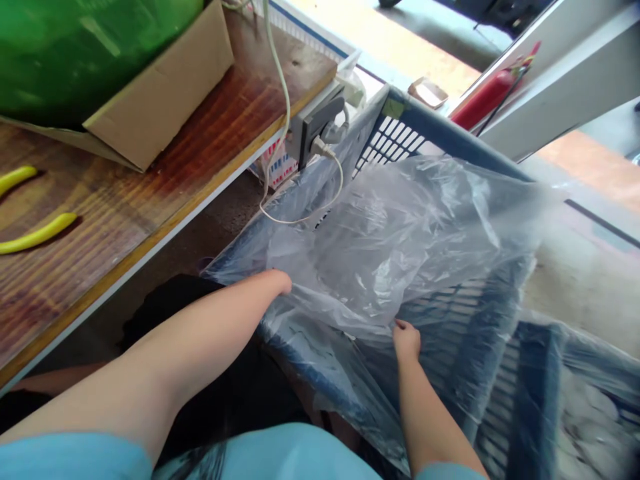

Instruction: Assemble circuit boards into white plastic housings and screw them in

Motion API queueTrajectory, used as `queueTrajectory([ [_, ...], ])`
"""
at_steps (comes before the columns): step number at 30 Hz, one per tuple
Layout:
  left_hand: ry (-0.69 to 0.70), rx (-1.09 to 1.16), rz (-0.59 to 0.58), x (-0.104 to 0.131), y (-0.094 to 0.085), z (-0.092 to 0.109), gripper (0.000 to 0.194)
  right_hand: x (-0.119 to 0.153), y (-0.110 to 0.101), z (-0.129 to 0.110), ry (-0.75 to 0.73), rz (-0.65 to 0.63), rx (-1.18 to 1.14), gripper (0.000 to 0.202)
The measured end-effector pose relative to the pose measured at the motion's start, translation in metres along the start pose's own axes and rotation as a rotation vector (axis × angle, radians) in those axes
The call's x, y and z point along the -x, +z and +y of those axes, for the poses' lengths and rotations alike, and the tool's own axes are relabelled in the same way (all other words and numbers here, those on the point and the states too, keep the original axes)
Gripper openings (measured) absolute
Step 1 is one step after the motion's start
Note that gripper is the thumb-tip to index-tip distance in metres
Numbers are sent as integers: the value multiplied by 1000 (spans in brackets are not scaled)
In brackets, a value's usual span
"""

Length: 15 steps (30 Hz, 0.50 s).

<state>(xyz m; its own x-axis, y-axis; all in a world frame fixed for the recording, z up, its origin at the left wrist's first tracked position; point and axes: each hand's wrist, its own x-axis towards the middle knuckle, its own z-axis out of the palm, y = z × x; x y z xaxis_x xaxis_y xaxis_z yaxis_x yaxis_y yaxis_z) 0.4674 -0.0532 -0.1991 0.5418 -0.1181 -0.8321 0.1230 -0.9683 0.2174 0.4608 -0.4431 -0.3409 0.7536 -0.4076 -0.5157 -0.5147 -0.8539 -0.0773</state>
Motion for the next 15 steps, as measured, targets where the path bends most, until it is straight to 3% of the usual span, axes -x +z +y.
queueTrajectory([
  [4,-131,7,72,39,-19,12,35,-6,13,-3,76,-55,14,28],
  [7,-129,8,262,99,-32,12,46,-12,24,-4,125,-92,1,28],
  [11,-169,-33,707,197,-31,-8,42,-17,36,-6,151,-124,-32,27],
  [12,-117,-51,983,217,-29,-15,38,-17,39,-7,153,-129,-39,28],
  [13,-67,-81,1180,233,-27,-22,34,-16,41,-8,154,-134,-45,29],
  [15,47,-164,1361,253,-25,-34,42,-12,46,-11,154,-141,-50,29],
])
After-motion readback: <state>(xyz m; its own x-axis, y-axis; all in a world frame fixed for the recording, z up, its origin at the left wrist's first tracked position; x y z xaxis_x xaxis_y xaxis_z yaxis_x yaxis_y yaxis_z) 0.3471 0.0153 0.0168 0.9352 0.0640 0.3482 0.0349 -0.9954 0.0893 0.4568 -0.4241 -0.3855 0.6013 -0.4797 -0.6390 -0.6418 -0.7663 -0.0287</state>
